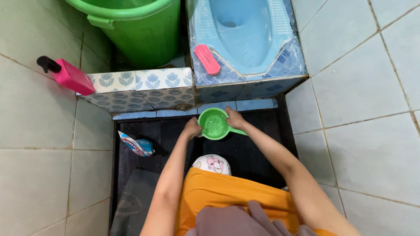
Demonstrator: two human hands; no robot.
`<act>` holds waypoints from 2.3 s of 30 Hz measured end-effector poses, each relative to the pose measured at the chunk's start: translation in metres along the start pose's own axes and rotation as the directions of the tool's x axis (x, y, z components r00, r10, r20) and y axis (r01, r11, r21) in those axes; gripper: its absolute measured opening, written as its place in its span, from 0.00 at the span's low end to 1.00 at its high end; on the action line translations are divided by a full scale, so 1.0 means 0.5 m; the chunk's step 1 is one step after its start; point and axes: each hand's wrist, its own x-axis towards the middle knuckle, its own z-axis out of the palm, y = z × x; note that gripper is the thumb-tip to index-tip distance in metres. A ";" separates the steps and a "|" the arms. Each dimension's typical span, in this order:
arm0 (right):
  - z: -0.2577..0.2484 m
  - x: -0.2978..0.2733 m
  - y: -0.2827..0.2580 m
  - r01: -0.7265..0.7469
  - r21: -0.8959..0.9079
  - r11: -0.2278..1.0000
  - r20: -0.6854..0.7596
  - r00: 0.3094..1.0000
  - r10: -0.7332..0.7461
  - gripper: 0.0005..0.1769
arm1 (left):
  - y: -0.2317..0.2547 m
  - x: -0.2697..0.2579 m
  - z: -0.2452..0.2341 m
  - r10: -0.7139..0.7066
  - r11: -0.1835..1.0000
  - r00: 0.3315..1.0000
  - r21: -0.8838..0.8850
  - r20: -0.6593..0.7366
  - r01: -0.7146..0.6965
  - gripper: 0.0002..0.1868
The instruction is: The person cleans a squat toilet and the surrounding tiled area by hand using a small brush and a cleaning solution, rinsing the surfaces with water from a small green bucket.
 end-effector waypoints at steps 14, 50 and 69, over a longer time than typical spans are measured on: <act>-0.024 -0.022 -0.170 -0.041 -0.488 0.872 -0.260 0.960 -0.101 0.13 | -0.109 0.015 0.019 -0.007 0.989 0.976 0.145 -0.218 0.040 0.21; 0.205 -0.011 -0.173 0.114 -0.444 0.889 0.111 0.991 -0.072 0.30 | 0.049 -0.140 -0.097 0.474 0.872 0.752 0.364 -0.458 -0.328 0.13; 0.173 0.173 0.079 -0.096 -0.500 0.860 -0.779 0.484 -0.399 0.40 | 0.263 -0.054 -0.174 0.917 0.289 0.376 0.871 -0.133 -0.397 0.24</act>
